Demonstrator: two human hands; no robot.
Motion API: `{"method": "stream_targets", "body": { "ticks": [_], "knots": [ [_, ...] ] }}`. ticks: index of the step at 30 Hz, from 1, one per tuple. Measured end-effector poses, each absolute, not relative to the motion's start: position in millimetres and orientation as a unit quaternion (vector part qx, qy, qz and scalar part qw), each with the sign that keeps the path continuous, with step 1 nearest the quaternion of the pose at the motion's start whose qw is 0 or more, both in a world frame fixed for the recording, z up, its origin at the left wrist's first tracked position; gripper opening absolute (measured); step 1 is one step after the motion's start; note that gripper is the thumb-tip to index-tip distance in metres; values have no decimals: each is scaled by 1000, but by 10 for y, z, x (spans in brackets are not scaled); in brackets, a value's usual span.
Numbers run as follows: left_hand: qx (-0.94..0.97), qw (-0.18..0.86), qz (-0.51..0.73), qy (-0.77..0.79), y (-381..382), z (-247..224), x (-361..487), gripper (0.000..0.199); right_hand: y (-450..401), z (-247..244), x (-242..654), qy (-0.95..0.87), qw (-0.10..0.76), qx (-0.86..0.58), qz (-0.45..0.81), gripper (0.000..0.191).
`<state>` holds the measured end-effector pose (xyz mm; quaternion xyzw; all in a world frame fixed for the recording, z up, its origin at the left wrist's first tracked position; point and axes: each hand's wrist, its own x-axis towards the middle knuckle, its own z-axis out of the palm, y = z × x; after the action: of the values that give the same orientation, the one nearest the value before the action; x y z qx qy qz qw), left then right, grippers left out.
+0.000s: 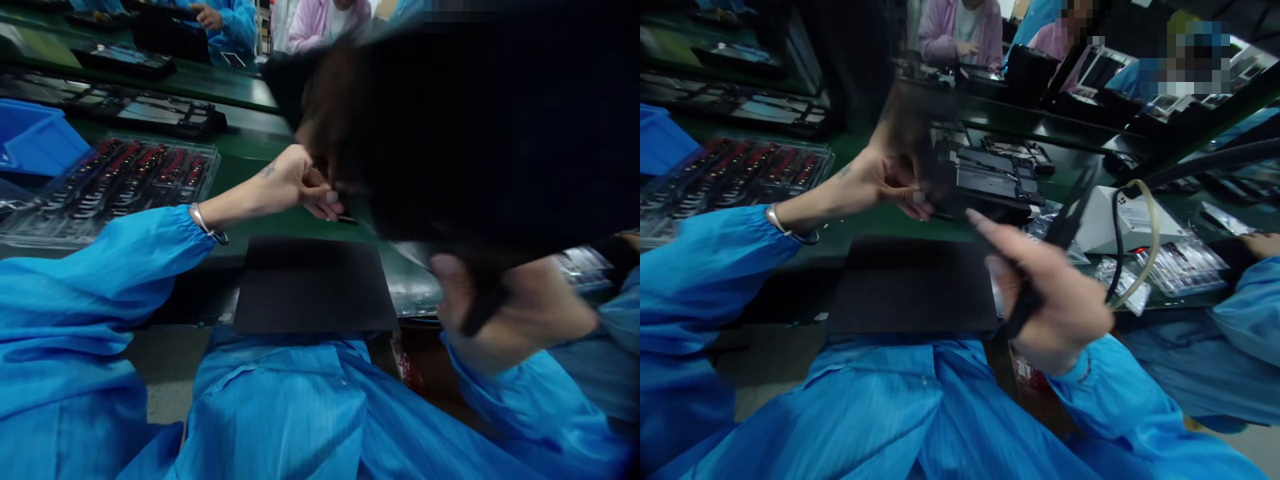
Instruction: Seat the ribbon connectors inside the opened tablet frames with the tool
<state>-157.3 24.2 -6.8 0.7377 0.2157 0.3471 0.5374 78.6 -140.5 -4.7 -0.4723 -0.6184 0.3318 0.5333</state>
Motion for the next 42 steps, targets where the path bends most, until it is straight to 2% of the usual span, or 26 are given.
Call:
{"method": "stream_targets", "body": {
  "ticks": [1, 3, 5, 6, 8, 9, 12, 14, 17, 21, 24, 30, 33, 36, 39, 42],
  "knots": [
    [746, 519, 367, 201, 297, -151, -1574, 30, -1409, -84, 762, -710, 489, -428, 272, 37],
    [752, 493, 394, 189, 373, -365, -1575, 40, -1393, -213, 691, -857, 414, -306, 34, 38],
    [755, 504, 373, 190, 416, -584, -1611, 52, -1369, -376, 626, -899, 351, -218, -144, 33],
    [759, 512, 353, 193, 431, -673, -1654, 60, -1364, -454, 607, -899, 342, -211, -176, 31],
    [786, 486, 305, 231, 459, -788, -1807, 73, -1382, -576, 604, -899, 328, -229, -180, 30],
    [808, 442, 278, 274, 469, -814, -1915, 71, -1403, -616, 616, -899, 321, -239, -174, 29],
    [853, 245, 185, 422, 435, -824, -2300, 46, -1499, -666, 651, -903, 297, -262, -166, 29],
    [857, 171, 139, 465, 328, -833, -2535, 46, -1566, -670, 648, -907, 271, -278, -161, 29],
    [860, 152, 127, 471, 50, -908, -2752, 57, -1637, -690, 610, -916, 233, -295, -142, 28],
    [838, 146, 134, 508, -337, -1045, -2788, 65, -1641, -799, 588, -926, 229, -278, -108, 27],
    [809, 196, 151, 533, -518, -1039, -2684, 72, -1607, -904, 614, -931, 234, -262, -102, 28],
    [625, 509, 247, 538, -786, -696, -2282, 101, -1556, -1002, 639, -924, 277, -224, -135, 34],
    [525, 570, 339, 533, -926, -481, -2226, 104, -1527, -963, 660, -918, 314, -209, -122, 32],
    [470, 491, 413, 606, -971, -215, -2471, 96, -1489, -878, 791, -914, 341, -188, -112, 26],
    [450, 335, 470, 681, -769, 78, -2947, 83, -1385, -819, 988, -920, 319, -187, -127, 29],
    [504, 211, 545, 636, -187, 270, -3420, 76, -1177, -835, 1074, -914, 331, -192, -136, 28]
  ]
}}
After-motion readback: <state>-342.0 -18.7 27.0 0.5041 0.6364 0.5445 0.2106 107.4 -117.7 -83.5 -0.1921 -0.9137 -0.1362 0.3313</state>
